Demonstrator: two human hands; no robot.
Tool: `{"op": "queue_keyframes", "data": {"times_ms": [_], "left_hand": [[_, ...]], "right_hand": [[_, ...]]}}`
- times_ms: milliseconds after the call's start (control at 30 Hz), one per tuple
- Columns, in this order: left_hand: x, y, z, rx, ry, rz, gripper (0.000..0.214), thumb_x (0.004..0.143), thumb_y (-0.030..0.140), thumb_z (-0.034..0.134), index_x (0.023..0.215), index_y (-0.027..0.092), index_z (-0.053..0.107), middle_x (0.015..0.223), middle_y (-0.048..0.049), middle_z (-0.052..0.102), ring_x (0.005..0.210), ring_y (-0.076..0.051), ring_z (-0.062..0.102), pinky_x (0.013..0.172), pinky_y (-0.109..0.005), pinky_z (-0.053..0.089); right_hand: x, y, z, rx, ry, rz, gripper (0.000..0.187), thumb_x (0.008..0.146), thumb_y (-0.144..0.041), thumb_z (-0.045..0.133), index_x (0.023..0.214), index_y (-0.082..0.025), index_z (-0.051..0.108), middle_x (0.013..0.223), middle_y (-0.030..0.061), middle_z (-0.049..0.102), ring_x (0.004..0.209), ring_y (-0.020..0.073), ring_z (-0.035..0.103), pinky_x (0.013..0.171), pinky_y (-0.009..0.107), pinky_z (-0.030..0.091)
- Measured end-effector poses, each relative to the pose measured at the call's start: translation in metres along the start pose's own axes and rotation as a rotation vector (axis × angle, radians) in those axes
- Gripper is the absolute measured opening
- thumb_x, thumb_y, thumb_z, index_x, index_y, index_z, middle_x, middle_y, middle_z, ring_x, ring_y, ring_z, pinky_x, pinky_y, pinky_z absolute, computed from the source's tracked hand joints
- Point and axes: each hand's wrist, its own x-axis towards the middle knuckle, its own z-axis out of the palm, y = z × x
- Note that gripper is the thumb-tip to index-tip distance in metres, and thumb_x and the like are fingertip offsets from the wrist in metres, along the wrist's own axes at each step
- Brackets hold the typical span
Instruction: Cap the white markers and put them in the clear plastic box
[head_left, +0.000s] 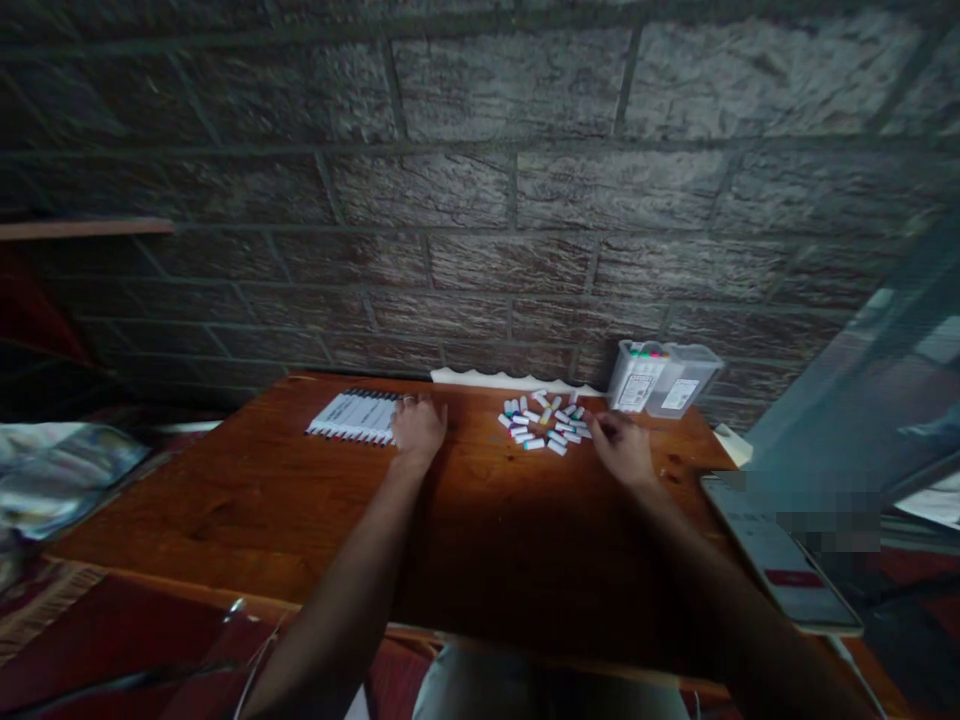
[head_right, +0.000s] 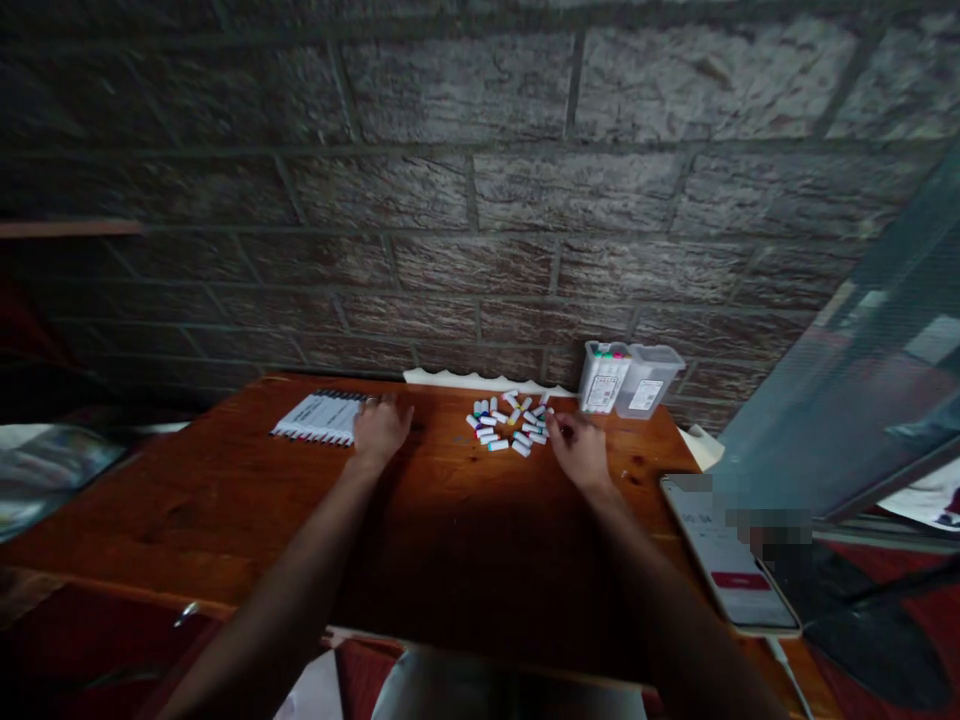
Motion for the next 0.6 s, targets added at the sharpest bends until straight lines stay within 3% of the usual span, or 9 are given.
{"op": "queue_keyframes", "data": {"times_ms": [200,333,433,500,600], "left_hand": [[0.005,-0.01,-0.001,0.174,-0.145,-0.093,0.036,0.087,0.03,0.051,0.109,0.006,0.066,0.119,-0.027,0.059,0.119,-0.039,0.049,0.094,-0.047,0.041],[0.004,-0.005,0.0,0.147,-0.19,-0.057,0.033,0.086,0.019,0.048,0.111,0.005,0.066,0.112,-0.0277,0.064,0.112,-0.039,0.057,0.091,-0.048,0.044],[0.0,0.003,0.002,0.069,-0.235,0.001,0.03,0.087,0.018,0.047,0.106,0.005,0.068,0.106,-0.0274,0.066,0.105,-0.039,0.062,0.088,-0.048,0.046],[-0.003,0.01,0.005,0.002,-0.257,0.069,0.029,0.089,0.023,0.048,0.105,0.011,0.069,0.107,-0.0222,0.068,0.104,-0.035,0.064,0.09,-0.044,0.046],[-0.01,0.023,0.011,-0.324,-0.292,0.166,0.027,0.091,0.03,0.052,0.109,0.018,0.068,0.111,-0.011,0.071,0.103,-0.023,0.066,0.091,-0.032,0.048]], "right_hand": [[-0.005,0.009,-0.002,0.033,0.05,-0.028,0.049,0.091,-0.055,0.042,0.072,-0.018,0.069,0.068,0.0062,0.068,0.056,0.0155,0.057,0.058,0.026,0.043],[-0.004,0.01,0.002,0.051,0.063,-0.05,0.043,0.09,-0.047,0.047,0.068,-0.016,0.068,0.064,0.0051,0.066,0.055,0.0138,0.056,0.056,0.025,0.039],[-0.003,0.012,0.003,0.051,0.045,-0.056,0.037,0.09,-0.042,0.049,0.072,-0.017,0.07,0.066,0.005,0.067,0.057,0.0141,0.058,0.058,0.025,0.04],[-0.004,0.012,0.004,0.054,0.017,-0.061,0.032,0.089,-0.039,0.051,0.079,-0.018,0.072,0.071,0.0051,0.069,0.06,0.0146,0.06,0.061,0.025,0.042],[-0.007,0.009,0.01,0.078,-0.062,-0.089,0.023,0.087,-0.036,0.057,0.086,-0.02,0.072,0.084,0.0048,0.072,0.069,0.0156,0.063,0.067,0.025,0.046]]}}
